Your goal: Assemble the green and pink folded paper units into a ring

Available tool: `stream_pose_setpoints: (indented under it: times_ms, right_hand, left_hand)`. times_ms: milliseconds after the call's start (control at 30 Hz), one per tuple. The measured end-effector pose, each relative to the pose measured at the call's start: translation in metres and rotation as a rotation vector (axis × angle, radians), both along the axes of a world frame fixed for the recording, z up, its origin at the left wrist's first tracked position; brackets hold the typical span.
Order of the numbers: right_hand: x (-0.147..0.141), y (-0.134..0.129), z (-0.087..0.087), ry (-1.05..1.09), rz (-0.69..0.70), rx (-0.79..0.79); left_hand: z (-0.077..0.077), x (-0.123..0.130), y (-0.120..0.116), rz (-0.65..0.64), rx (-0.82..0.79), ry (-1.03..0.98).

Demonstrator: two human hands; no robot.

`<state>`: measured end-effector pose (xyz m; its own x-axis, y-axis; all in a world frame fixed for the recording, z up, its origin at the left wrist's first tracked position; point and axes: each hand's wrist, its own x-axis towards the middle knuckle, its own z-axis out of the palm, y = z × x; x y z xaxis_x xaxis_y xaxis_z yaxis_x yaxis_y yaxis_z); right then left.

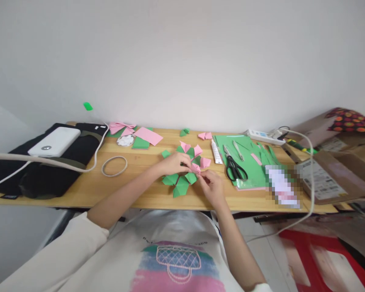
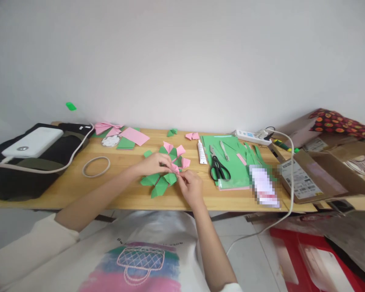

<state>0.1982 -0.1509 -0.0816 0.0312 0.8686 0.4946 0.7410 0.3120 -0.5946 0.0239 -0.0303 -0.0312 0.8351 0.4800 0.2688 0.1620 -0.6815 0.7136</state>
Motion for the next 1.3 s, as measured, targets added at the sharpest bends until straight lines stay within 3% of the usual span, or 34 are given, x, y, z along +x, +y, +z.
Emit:
stream_pose_setpoints:
  times_ms: [400, 700, 833, 967, 1100, 1200, 1300]
  right_hand:
    - [-0.006, 0.000, 0.000, -0.015, 0.001, 0.065]
    - [-0.008, -0.001, 0.003, 0.117, -0.053, 0.051]
    - [-0.009, -0.002, 0.004, 0.173, -0.068, 0.058]
    - [-0.011, -0.003, 0.006, 0.216, -0.091, 0.066]
    - [-0.012, -0.003, 0.008, 0.248, -0.118, 0.067]
    - [-0.012, -0.003, 0.008, 0.272, -0.139, 0.063]
    - [-0.012, -0.003, 0.010, 0.297, -0.154, 0.055]
  left_hand:
    - [0.003, -0.001, -0.008, -0.033, 0.070, 0.000]
    - [0.001, -0.001, -0.008, 0.066, 0.054, -0.041]
    - [0.008, -0.012, -0.009, 0.218, 0.048, -0.119]
    - [0.013, -0.033, -0.002, 0.512, 0.066, -0.253]
    - [0.001, -0.048, 0.009, 0.811, 0.046, -0.355]
    - [-0.014, -0.051, 0.014, 0.885, -0.044, -0.351]
    - [-0.025, -0.050, 0.016, 0.860, -0.158, -0.320]
